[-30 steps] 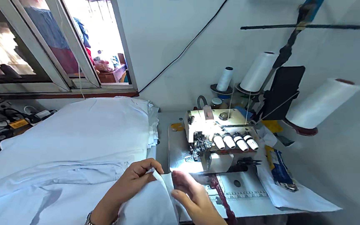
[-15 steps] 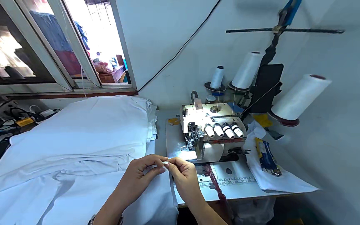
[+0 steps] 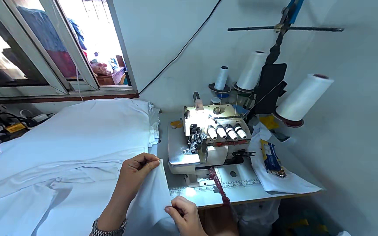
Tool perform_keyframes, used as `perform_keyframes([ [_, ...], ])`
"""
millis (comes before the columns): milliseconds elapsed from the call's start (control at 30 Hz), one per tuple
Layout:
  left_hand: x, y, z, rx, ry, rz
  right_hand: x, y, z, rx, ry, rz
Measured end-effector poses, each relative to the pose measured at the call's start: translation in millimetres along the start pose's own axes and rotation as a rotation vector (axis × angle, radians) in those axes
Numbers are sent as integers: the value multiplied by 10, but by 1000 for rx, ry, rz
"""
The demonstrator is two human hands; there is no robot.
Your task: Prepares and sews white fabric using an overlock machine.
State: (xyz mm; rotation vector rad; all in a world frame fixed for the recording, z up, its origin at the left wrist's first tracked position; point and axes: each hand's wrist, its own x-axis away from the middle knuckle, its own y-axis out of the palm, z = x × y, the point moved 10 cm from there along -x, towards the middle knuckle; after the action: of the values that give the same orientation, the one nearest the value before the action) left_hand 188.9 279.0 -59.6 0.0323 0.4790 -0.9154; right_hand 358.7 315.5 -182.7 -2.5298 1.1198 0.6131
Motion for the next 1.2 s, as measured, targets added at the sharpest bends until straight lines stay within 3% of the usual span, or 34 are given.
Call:
perform_keyframes([
  [100, -159, 152, 18, -75, 32, 11, 77, -195, -58, 0, 31, 48],
  [267, -410, 779, 68, -2, 173, -74, 63, -838, -568, -50, 150, 248],
  [400, -423, 1144, -96, -146, 169, -121, 132, -884, -159, -272, 392, 111],
  [467, -347, 1186, -103, -356, 270, -80, 175, -736, -40, -368, 361, 5],
  [567, -10, 1284, 35, -714, 500, 1, 259, -606, 19, -254, 290, -61],
  [667, 311, 1438, 81, -1015, 502, 69, 301, -659, 34, -129, 273, -19],
  [767, 368, 1505, 11, -1110, 488, 127, 283, -732, 45, -117, 250, 20],
  [867, 245, 1494, -38, -1010, 491, 86, 206, -768, 72, -132, 236, 44],
  [967, 52, 1269, -135, -689, 388, -50, 108, -807, 96, -147, 214, 97],
  [1033, -11, 869, -217, -522, 261, -73, 42, -822, 95, -169, 195, 113],
  [1100, 106, 265, -248, -545, 174, 49, -14, -833, 110, -188, 185, 116],
  [1200, 678, -713, -294, -681, 83, 437, -68, -826, 143, -214, 178, 101],
])
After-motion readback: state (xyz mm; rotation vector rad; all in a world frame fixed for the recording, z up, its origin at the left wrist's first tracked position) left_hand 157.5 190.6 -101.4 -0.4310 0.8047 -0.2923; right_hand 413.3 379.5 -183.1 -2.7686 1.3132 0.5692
